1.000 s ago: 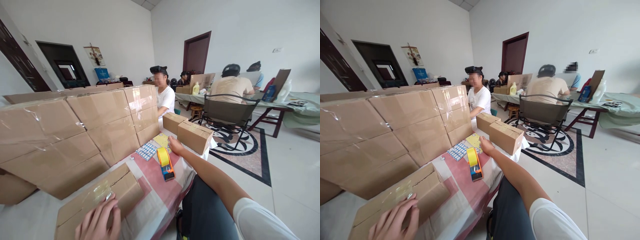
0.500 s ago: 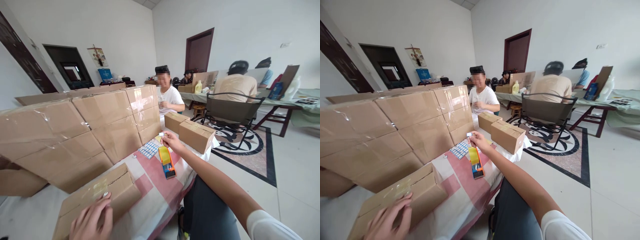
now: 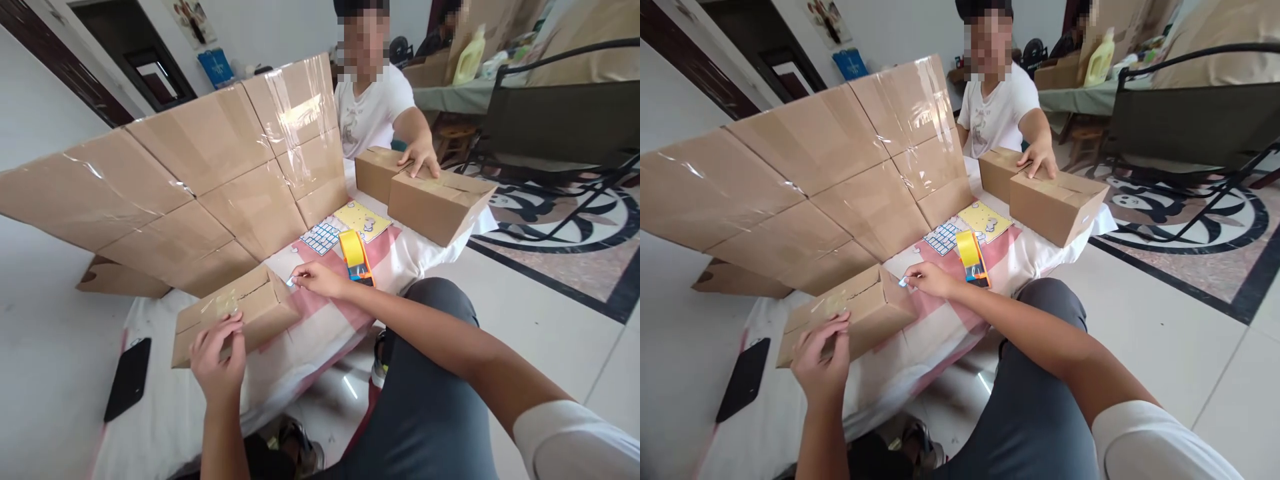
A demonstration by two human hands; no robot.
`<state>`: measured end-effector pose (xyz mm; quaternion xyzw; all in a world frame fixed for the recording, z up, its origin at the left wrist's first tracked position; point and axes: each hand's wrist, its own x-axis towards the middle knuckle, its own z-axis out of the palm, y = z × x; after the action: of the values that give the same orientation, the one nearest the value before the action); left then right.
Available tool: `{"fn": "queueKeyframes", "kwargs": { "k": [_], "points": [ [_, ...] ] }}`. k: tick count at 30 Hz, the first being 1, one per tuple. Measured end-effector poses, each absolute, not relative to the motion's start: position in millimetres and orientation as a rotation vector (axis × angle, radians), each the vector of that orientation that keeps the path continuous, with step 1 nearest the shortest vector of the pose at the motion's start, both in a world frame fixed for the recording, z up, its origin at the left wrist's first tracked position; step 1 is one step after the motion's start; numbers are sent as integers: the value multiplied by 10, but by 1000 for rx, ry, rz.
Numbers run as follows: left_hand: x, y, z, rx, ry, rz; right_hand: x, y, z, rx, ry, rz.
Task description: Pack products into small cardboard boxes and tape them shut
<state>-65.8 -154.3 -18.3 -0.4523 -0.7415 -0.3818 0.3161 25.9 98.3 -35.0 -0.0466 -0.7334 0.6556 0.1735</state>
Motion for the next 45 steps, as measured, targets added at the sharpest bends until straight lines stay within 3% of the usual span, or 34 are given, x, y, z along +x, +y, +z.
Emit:
{"fn": "queueKeyframes", "kwargs": {
  "k": [25, 31, 38, 45],
  "points": [
    [-698, -1555, -264, -1120, -1996, -963, -20, 958, -603, 267, -2209, 1790],
    [-708, -1566, -275, -1157, -1972, -984, -47, 949, -624, 194, -2198, 1874],
    [-707, -1575, -278, -1141, -1992, -956, 18, 816, -676, -223, -2030, 1797],
    [-698, -1574, -273, -1190, -1980, -907, 162, 485, -796, -315, -1816, 1958]
  ]
}}
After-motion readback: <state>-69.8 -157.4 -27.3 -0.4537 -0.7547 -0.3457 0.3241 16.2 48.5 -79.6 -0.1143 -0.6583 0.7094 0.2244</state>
